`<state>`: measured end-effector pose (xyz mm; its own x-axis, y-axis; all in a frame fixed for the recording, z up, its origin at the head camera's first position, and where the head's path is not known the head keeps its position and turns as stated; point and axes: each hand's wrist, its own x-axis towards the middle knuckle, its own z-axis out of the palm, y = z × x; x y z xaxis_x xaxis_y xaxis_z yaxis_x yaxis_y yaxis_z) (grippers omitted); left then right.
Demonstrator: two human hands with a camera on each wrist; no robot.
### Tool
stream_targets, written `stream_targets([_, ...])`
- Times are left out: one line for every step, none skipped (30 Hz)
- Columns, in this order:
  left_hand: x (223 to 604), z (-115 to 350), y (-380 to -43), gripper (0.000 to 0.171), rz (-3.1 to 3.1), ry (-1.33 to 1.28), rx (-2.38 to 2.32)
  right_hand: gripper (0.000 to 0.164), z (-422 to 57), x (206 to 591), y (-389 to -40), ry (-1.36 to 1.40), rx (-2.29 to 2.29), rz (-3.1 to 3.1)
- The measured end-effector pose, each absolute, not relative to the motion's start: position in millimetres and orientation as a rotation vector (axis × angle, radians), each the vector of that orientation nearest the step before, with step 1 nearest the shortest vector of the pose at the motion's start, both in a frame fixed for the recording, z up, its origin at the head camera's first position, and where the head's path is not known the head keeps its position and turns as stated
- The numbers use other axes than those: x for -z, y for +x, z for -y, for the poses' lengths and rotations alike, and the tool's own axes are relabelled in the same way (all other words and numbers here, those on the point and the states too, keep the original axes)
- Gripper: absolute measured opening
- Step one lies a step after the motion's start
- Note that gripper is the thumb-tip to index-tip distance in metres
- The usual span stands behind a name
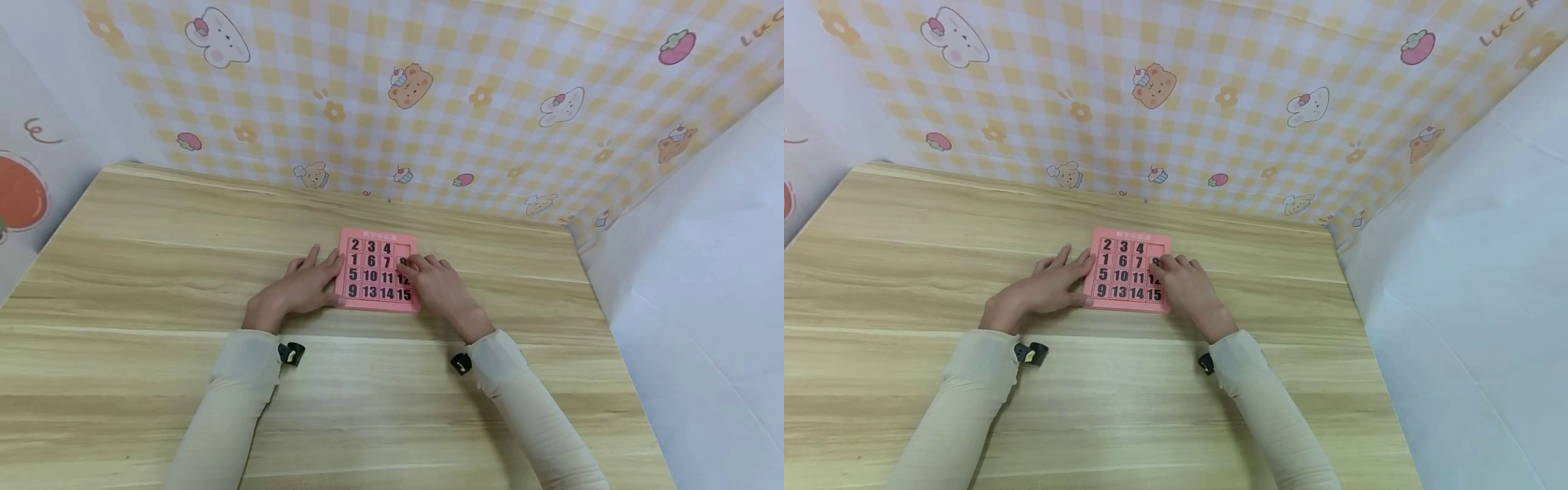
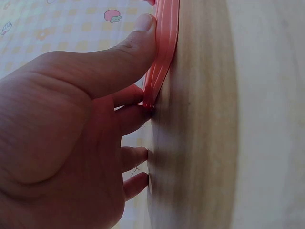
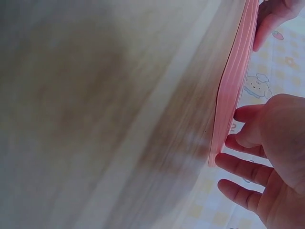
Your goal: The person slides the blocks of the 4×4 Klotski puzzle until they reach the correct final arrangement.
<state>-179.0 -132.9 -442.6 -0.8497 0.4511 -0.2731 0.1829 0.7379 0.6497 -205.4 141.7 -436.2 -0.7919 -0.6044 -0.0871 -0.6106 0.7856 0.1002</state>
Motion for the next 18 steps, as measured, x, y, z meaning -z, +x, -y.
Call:
stream_targets([442.8, 132.8, -179.1, 0.087, -2.522, 0.486, -0.881, 0.044, -141.7, 436.2, -205.2, -0.995, -0.190, -2.921])
stream_targets([442.7, 132.9, -178.9, 0.087, -2.522, 0.484, -0.880, 0.044, -141.8, 436.2, -205.0, -0.996, -0.189, -2.922])
stream_targets([442.7, 133.0, -178.8, 0.087, -2.522, 0.483, -0.880, 0.044, -141.8, 436.2, -204.8, -0.997, -0.188, -2.922])
stream_targets([442.8, 133.1, -178.9, 0.087, -2.523, 0.483, -0.880, 0.044, -141.8, 436.3, -204.8, -0.999, -0.187, -2.923])
stream_targets([442.8, 133.1, -178.9, 0.087, -2.522, 0.482, -0.879, 0.044, -141.7, 436.3, -204.7, -1.002, -0.186, -2.924])
stream_targets([442.8, 133.3, -178.8, 0.087, -2.522, 0.481, -0.879, 0.044, -141.7, 436.3, -204.7, -1.004, -0.187, -2.923])
stream_targets([442.9, 133.4, -178.9, 0.087, -2.522, 0.481, -0.878, 0.044, -141.5, 436.4, -204.7, -1.005, -0.188, -2.923])
stream_targets([442.9, 133.5, -178.9, 0.087, -2.521, 0.481, -0.878, 0.044, -141.4, 436.4, -204.7, -1.005, -0.190, -2.923])
stream_targets([443.2, 133.5, -179.0, 0.087, -2.521, 0.481, -0.880, 0.044, -141.3, 436.5, -204.6, -1.002, -0.192, -2.921])
stream_targets([443.3, 133.5, -178.9, 0.087, -2.522, 0.482, -0.880, 0.044, -141.2, 436.6, -204.6, -1.001, -0.194, -2.921])
stream_targets([443.3, 133.5, -178.8, 0.087, -2.522, 0.481, -0.879, 0.044, -141.2, 436.8, -204.6, -0.999, -0.197, -2.922])
stream_targets([443.1, 133.5, -178.8, 0.087, -2.522, 0.481, -0.880, 0.044, -141.4, 436.9, -204.7, -0.998, -0.195, -2.924])
stream_targets([442.8, 133.5, -178.7, 0.087, -2.522, 0.480, -0.879, 0.044, -141.4, 436.7, -204.8, -1.001, -0.191, -2.927])
stream_targets([442.4, 133.5, -178.5, 0.087, -2.523, 0.479, -0.877, 0.045, -141.6, 436.6, -205.0, -1.002, -0.187, -2.930])
stream_targets([442.2, 133.4, -178.3, 0.086, -2.523, 0.478, -0.877, 0.045, -141.9, 436.5, -205.4, -1.003, -0.184, -2.935])
stream_targets([441.9, 133.3, -178.3, 0.086, -2.522, 0.477, -0.878, 0.045, -142.0, 436.2, -205.9, -1.003, -0.177, -2.942])
stream_targets([441.8, 133.2, -178.3, 0.086, -2.521, 0.476, -0.878, 0.046, -142.1, 436.0, -206.5, -1.002, -0.171, -2.948])
stream_targets([441.8, 133.0, -178.2, 0.086, -2.520, 0.476, -0.879, 0.046, -141.9, 435.7, -207.2, -1.000, -0.160, -2.954])
